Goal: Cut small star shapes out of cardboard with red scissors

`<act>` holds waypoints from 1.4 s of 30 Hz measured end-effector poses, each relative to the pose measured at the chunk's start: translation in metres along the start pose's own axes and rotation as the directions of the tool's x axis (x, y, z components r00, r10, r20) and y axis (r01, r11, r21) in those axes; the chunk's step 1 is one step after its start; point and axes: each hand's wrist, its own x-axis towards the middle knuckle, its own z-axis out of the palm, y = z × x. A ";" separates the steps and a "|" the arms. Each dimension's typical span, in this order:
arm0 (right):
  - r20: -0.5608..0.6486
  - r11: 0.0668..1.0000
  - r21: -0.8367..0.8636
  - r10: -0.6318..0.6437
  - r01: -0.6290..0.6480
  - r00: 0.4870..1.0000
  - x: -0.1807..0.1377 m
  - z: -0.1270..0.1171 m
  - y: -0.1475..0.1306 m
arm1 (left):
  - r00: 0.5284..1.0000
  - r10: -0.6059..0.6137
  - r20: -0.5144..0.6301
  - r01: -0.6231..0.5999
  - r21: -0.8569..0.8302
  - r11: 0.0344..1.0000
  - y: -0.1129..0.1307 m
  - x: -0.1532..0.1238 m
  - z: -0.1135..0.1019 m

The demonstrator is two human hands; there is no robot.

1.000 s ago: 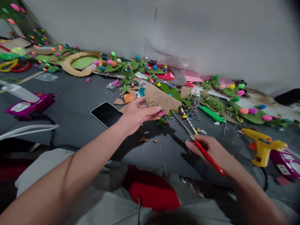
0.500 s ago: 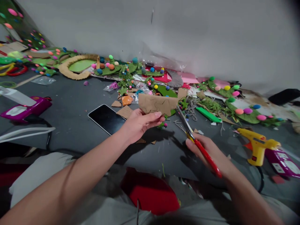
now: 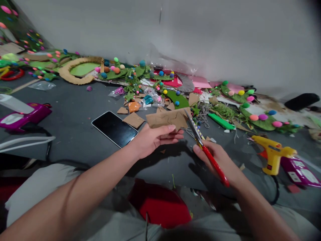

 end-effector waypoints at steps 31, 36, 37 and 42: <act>-0.063 0.998 -0.046 -0.033 0.030 0.997 0.001 -0.002 -0.001 | 0.999 0.038 0.021 -0.038 -0.018 0.999 -0.007 0.000 0.002; -0.100 0.996 -0.075 -0.058 0.051 0.993 0.005 -0.001 0.000 | 0.999 0.047 0.021 -0.047 -0.017 0.999 -0.011 0.001 0.003; -0.109 0.996 -0.077 -0.061 0.053 0.992 0.006 0.000 0.001 | 0.999 0.050 0.020 -0.049 -0.020 0.999 -0.010 0.001 0.003; -0.159 0.996 -0.076 -0.064 0.052 0.985 0.013 0.007 0.007 | 0.999 0.051 0.002 -0.051 -0.026 0.998 -0.007 0.000 0.002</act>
